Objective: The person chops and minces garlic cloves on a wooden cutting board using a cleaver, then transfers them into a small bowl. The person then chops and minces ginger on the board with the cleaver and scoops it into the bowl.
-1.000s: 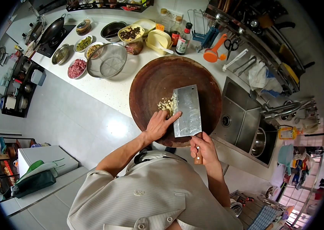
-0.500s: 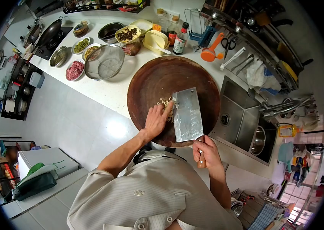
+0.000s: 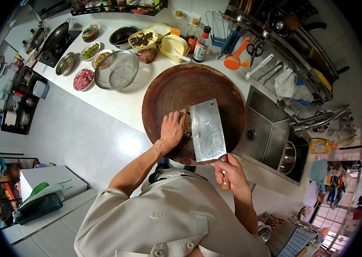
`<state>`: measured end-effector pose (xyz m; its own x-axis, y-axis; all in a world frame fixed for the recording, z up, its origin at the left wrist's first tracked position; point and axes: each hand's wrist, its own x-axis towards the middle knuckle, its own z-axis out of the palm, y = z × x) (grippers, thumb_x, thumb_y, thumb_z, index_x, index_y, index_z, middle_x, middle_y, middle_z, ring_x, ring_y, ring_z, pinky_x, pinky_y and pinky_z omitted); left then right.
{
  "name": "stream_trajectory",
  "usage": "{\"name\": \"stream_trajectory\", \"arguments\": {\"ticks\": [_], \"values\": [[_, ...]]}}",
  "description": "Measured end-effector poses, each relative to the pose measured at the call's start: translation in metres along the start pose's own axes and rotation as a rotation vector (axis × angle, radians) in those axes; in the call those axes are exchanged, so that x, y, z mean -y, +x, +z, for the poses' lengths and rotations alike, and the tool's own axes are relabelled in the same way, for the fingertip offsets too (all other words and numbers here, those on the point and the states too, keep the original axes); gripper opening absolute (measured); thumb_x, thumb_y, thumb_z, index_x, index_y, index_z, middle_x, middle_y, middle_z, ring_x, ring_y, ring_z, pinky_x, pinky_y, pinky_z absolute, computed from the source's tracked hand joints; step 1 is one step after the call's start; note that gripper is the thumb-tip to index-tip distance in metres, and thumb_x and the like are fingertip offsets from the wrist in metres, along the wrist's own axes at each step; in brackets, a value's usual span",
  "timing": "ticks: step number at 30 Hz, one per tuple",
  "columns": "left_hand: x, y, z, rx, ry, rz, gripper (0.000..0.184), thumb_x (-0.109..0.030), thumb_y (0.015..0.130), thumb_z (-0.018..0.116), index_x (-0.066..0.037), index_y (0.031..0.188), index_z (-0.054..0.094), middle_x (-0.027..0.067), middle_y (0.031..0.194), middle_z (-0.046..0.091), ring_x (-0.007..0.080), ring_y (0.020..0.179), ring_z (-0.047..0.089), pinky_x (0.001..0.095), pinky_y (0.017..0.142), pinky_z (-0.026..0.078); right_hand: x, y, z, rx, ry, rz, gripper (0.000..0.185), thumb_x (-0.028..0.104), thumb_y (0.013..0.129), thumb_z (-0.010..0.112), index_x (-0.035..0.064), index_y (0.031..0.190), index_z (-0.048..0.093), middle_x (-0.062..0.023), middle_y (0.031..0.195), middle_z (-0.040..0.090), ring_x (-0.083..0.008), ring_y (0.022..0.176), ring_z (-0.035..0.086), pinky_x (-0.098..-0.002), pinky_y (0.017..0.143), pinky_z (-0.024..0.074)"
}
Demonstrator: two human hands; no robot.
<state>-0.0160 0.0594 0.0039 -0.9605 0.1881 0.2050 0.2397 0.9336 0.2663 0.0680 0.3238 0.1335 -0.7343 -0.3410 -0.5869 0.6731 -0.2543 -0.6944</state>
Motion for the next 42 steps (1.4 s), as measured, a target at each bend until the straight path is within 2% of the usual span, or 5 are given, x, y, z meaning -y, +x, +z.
{"name": "stream_trajectory", "arguments": {"ticks": [7,20,25,34,42], "values": [[-0.002,0.004,-0.005,-0.323,-0.388,-0.104,0.025,-0.009,0.091,0.070,-0.003,0.114,0.072,0.0171,0.089,0.061,0.0374,0.085,0.061,0.0464,0.075,0.050,-0.004,0.010,-0.008,0.031,-0.069,-0.047,0.013,0.013,0.098,0.063,0.0066,0.099,0.053,-0.0043,0.078,0.055,-0.0127,0.056,0.054,-0.0292,0.046,0.0431],[-0.011,0.014,-0.026,-0.267,-1.067,-0.433,0.025,-0.008,0.096,0.066,-0.001,0.119,0.071,0.0221,0.103,0.073,0.0334,0.088,0.074,0.0392,0.078,0.057,-0.012,0.033,-0.016,0.043,0.105,-0.085,0.009,0.012,0.101,0.060,0.0056,0.107,0.056,-0.0056,0.078,0.057,-0.0132,0.056,0.054,-0.0303,0.044,0.0422],[0.011,0.019,-0.015,-0.009,-1.116,-0.458,0.050,-0.016,0.103,0.063,0.005,0.147,0.049,0.0167,0.123,0.070,0.0199,0.097,0.069,0.0346,0.087,0.056,-0.007,0.038,-0.018,0.039,0.110,-0.101,0.011,0.015,0.102,0.061,0.0064,0.108,0.058,-0.0045,0.078,0.058,-0.0130,0.056,0.054,-0.0297,0.044,0.0422],[-0.016,0.004,-0.040,0.494,-2.465,-0.760,0.082,-0.069,0.103,0.039,0.005,0.133,0.054,0.0201,0.123,0.067,0.0283,0.110,0.067,0.0422,0.102,0.052,-0.002,0.044,-0.022,0.192,0.278,-0.105,0.012,0.018,0.104,0.059,0.0077,0.099,0.055,-0.0041,0.077,0.057,-0.0125,0.055,0.054,-0.0296,0.045,0.0433],[-0.024,0.008,-0.049,0.494,-2.633,-0.732,0.098,-0.078,0.099,0.030,0.011,0.134,0.052,0.0223,0.127,0.066,0.0303,0.114,0.066,0.0413,0.108,0.048,-0.007,0.052,-0.034,0.256,0.268,-0.059,0.016,0.020,0.104,0.060,0.0071,0.096,0.055,-0.0029,0.073,0.056,-0.0113,0.054,0.052,-0.0292,0.044,0.0409]]}}
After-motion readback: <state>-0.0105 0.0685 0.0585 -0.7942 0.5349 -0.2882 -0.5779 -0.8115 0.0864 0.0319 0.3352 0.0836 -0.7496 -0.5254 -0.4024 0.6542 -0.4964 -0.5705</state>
